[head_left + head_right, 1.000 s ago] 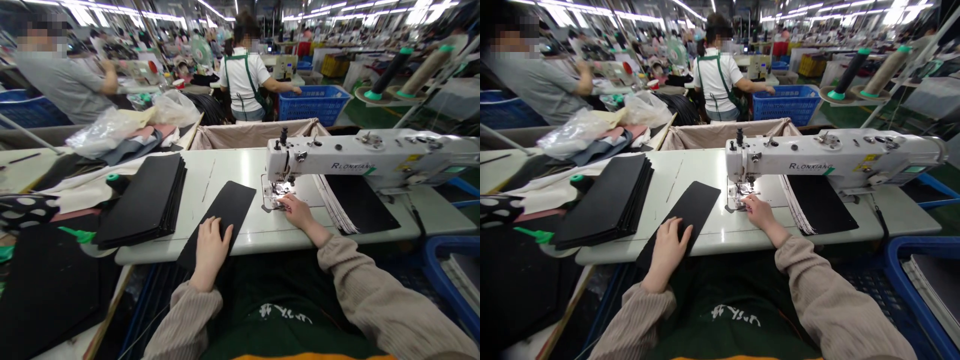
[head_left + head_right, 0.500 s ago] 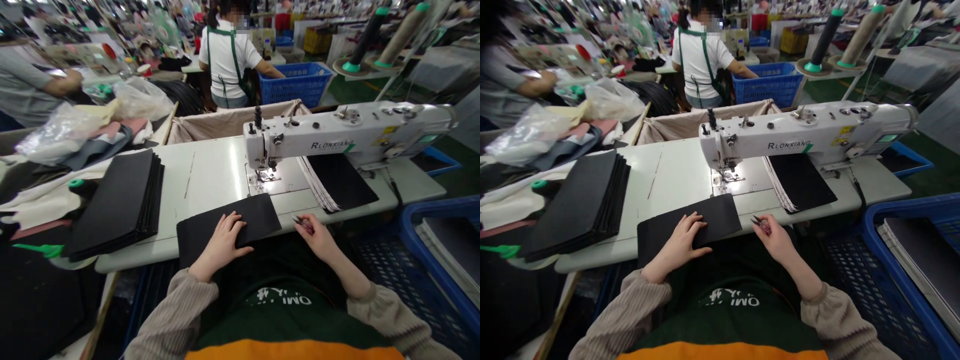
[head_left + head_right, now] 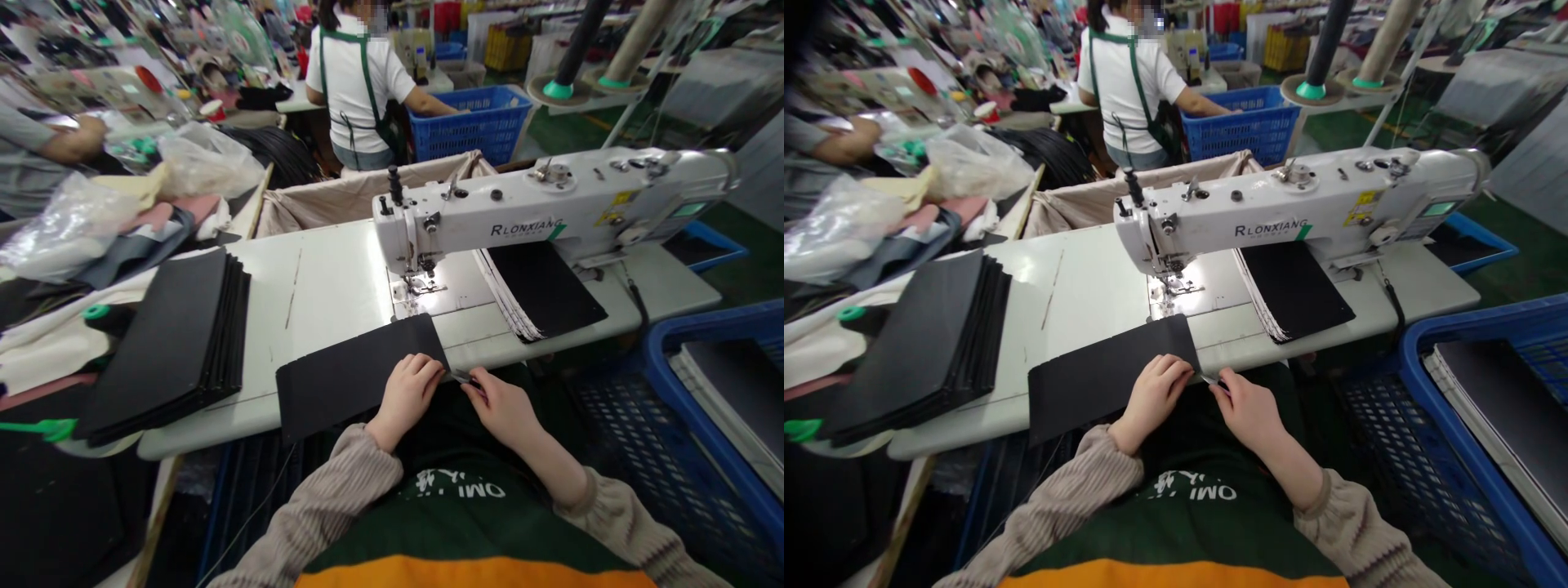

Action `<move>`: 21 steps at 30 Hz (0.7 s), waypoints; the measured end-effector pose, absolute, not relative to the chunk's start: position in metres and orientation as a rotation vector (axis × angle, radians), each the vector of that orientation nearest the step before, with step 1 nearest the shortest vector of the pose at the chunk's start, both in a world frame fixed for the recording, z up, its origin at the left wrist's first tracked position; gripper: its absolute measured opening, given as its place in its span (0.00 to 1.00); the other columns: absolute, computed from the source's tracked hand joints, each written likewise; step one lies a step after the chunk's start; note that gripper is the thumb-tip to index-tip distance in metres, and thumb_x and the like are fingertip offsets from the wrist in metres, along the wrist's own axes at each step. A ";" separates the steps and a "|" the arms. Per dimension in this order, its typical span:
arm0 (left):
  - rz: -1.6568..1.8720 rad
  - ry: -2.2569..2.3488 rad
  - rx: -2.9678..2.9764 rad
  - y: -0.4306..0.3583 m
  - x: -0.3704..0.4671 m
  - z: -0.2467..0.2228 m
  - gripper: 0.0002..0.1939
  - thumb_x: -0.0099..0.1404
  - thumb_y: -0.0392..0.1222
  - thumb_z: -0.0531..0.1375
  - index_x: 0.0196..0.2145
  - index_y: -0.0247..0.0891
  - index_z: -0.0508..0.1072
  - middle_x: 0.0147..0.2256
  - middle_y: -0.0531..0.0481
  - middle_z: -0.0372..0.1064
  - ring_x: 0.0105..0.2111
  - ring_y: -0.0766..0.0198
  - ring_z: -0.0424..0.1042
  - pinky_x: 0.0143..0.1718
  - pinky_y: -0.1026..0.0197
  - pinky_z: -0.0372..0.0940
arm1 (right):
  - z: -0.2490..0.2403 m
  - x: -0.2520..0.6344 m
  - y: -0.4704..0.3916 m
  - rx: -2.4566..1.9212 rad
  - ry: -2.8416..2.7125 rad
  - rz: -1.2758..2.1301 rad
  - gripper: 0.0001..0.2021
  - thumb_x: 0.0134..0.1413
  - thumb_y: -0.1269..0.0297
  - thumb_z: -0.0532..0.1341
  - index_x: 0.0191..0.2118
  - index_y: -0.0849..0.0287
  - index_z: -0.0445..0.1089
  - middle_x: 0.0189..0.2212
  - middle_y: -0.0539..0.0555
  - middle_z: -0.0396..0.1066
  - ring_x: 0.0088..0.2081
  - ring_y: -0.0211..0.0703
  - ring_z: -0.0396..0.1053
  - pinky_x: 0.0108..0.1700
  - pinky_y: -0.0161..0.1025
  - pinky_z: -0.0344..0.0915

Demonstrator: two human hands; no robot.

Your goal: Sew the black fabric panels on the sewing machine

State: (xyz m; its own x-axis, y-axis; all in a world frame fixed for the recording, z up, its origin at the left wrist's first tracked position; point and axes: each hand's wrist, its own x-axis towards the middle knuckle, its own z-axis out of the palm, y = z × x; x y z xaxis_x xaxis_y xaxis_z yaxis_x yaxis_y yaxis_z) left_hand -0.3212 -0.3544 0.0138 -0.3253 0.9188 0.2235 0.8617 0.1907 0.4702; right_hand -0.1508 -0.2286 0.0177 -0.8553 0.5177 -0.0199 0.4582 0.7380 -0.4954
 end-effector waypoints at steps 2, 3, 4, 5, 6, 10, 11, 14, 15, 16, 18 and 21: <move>0.845 2.338 1.726 -0.357 -0.321 0.015 0.10 0.74 0.42 0.51 0.42 0.41 0.72 0.40 0.46 0.69 0.41 0.58 0.67 0.44 0.54 0.65 | 0.019 -0.154 -0.232 -0.773 -2.847 0.716 0.11 0.68 0.55 0.50 0.40 0.54 0.65 0.33 0.50 0.75 0.32 0.43 0.73 0.29 0.37 0.55; 0.862 2.339 1.711 -0.358 -0.320 0.016 0.09 0.73 0.42 0.51 0.42 0.41 0.71 0.40 0.46 0.69 0.41 0.58 0.67 0.43 0.54 0.65 | 0.019 -0.156 -0.233 -0.768 -2.859 0.692 0.12 0.68 0.55 0.50 0.41 0.54 0.66 0.33 0.50 0.75 0.33 0.43 0.73 0.29 0.37 0.55; 0.875 2.338 1.700 -0.359 -0.320 0.016 0.09 0.73 0.42 0.51 0.42 0.41 0.71 0.40 0.46 0.68 0.41 0.58 0.67 0.43 0.54 0.65 | 0.020 -0.159 -0.235 -0.764 -2.875 0.664 0.12 0.68 0.55 0.49 0.42 0.54 0.66 0.34 0.51 0.75 0.33 0.43 0.73 0.28 0.37 0.55; 0.881 2.338 1.695 -0.359 -0.319 0.015 0.09 0.73 0.42 0.52 0.42 0.41 0.71 0.40 0.46 0.68 0.40 0.58 0.67 0.43 0.54 0.65 | 0.020 -0.161 -0.236 -0.765 -2.893 0.628 0.13 0.68 0.55 0.49 0.42 0.54 0.66 0.34 0.52 0.76 0.33 0.43 0.73 0.28 0.37 0.54; 0.877 2.339 1.695 -0.359 -0.319 0.015 0.09 0.73 0.42 0.52 0.42 0.41 0.71 0.40 0.46 0.68 0.40 0.58 0.67 0.42 0.55 0.65 | 0.021 -0.164 -0.237 -0.770 -2.912 0.587 0.13 0.69 0.55 0.49 0.42 0.55 0.66 0.35 0.52 0.76 0.34 0.43 0.73 0.28 0.37 0.54; 0.815 2.340 1.740 -0.357 -0.316 0.014 0.09 0.73 0.40 0.51 0.41 0.42 0.72 0.40 0.47 0.68 0.39 0.58 0.66 0.40 0.55 0.64 | 0.021 -0.172 -0.238 -0.776 -2.976 0.447 0.14 0.70 0.56 0.47 0.40 0.55 0.67 0.33 0.52 0.76 0.31 0.42 0.73 0.26 0.37 0.51; 0.821 2.328 1.747 -0.358 -0.316 0.015 0.09 0.73 0.40 0.51 0.41 0.42 0.72 0.40 0.46 0.68 0.40 0.58 0.66 0.41 0.54 0.64 | 0.021 -0.173 -0.236 -0.776 -2.978 0.431 0.15 0.70 0.57 0.47 0.40 0.55 0.67 0.33 0.52 0.76 0.31 0.42 0.73 0.26 0.37 0.50; 0.922 2.281 1.716 -0.374 -0.322 0.028 0.09 0.73 0.40 0.51 0.42 0.41 0.72 0.42 0.45 0.67 0.43 0.58 0.66 0.44 0.54 0.65 | 0.018 -0.170 -0.229 -0.793 -2.934 0.457 0.15 0.70 0.57 0.47 0.40 0.54 0.67 0.33 0.51 0.76 0.32 0.43 0.73 0.27 0.37 0.53; 0.952 2.266 1.690 -0.386 -0.327 0.034 0.09 0.73 0.40 0.51 0.42 0.41 0.72 0.43 0.44 0.67 0.43 0.58 0.67 0.46 0.54 0.65 | 0.017 -0.168 -0.226 -0.807 -2.904 0.490 0.14 0.69 0.56 0.47 0.40 0.54 0.67 0.33 0.51 0.76 0.32 0.43 0.73 0.28 0.36 0.54; 0.958 2.248 1.661 -0.400 -0.332 0.040 0.09 0.72 0.41 0.52 0.41 0.40 0.72 0.43 0.44 0.67 0.43 0.58 0.67 0.46 0.54 0.65 | 0.016 -0.166 -0.222 -0.822 -2.867 0.526 0.13 0.69 0.55 0.48 0.41 0.54 0.67 0.33 0.51 0.76 0.33 0.43 0.73 0.29 0.36 0.56; 0.869 2.176 1.612 -0.437 -0.346 0.052 0.11 0.72 0.42 0.52 0.36 0.40 0.72 0.38 0.46 0.68 0.40 0.60 0.68 0.43 0.57 0.65 | 0.013 -0.161 -0.215 -0.833 -2.792 0.593 0.14 0.67 0.51 0.51 0.43 0.54 0.66 0.35 0.51 0.75 0.34 0.44 0.73 0.30 0.36 0.60; 0.602 2.055 1.500 -0.500 -0.364 0.063 0.17 0.69 0.49 0.56 0.24 0.39 0.68 0.26 0.53 0.64 0.26 0.66 0.65 0.29 0.63 0.60 | 0.011 -0.157 -0.210 -0.754 -2.729 0.645 0.16 0.62 0.47 0.55 0.44 0.54 0.66 0.39 0.53 0.74 0.37 0.45 0.73 0.33 0.37 0.64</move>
